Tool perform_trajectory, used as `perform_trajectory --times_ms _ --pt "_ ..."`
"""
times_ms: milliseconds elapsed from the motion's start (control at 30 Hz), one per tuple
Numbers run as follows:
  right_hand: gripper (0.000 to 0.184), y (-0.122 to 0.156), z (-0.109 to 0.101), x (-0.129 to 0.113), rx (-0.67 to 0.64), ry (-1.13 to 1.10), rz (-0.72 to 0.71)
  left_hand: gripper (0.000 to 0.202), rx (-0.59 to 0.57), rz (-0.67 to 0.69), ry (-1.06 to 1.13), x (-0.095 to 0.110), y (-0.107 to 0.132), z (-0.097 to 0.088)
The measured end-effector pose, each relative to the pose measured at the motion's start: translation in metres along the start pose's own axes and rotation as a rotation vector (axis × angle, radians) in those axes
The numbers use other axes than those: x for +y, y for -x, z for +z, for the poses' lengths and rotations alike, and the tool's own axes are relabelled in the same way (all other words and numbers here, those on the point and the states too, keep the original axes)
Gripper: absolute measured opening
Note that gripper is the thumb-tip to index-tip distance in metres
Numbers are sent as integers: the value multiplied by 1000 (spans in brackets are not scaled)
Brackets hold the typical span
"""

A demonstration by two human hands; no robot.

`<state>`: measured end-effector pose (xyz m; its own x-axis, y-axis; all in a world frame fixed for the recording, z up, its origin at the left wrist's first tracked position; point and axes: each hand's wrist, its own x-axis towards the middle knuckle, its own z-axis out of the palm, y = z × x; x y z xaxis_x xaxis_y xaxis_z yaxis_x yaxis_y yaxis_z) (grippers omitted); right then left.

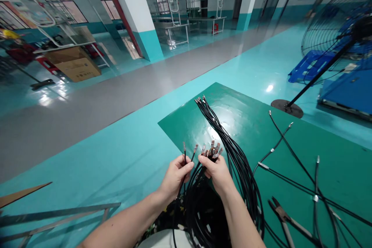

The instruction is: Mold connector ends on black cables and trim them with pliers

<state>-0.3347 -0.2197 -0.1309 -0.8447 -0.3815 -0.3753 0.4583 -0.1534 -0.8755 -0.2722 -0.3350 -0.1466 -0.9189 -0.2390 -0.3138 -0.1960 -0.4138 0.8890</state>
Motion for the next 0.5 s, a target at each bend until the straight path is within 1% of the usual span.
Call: perform_trajectory --times_ms 100,267,367,500 --pt "32 0 0 0 -6 34 -8 30 -5 -32 -14 -1 -1 -1" --pt "31 -2 2 2 -60 121 -53 31 38 -47 38 0 -2 1" --pt "29 -3 2 4 -36 144 -55 30 48 -36 75 0 -4 2" --pt "29 -3 2 5 -12 136 -52 28 29 -13 46 -1 -5 3"
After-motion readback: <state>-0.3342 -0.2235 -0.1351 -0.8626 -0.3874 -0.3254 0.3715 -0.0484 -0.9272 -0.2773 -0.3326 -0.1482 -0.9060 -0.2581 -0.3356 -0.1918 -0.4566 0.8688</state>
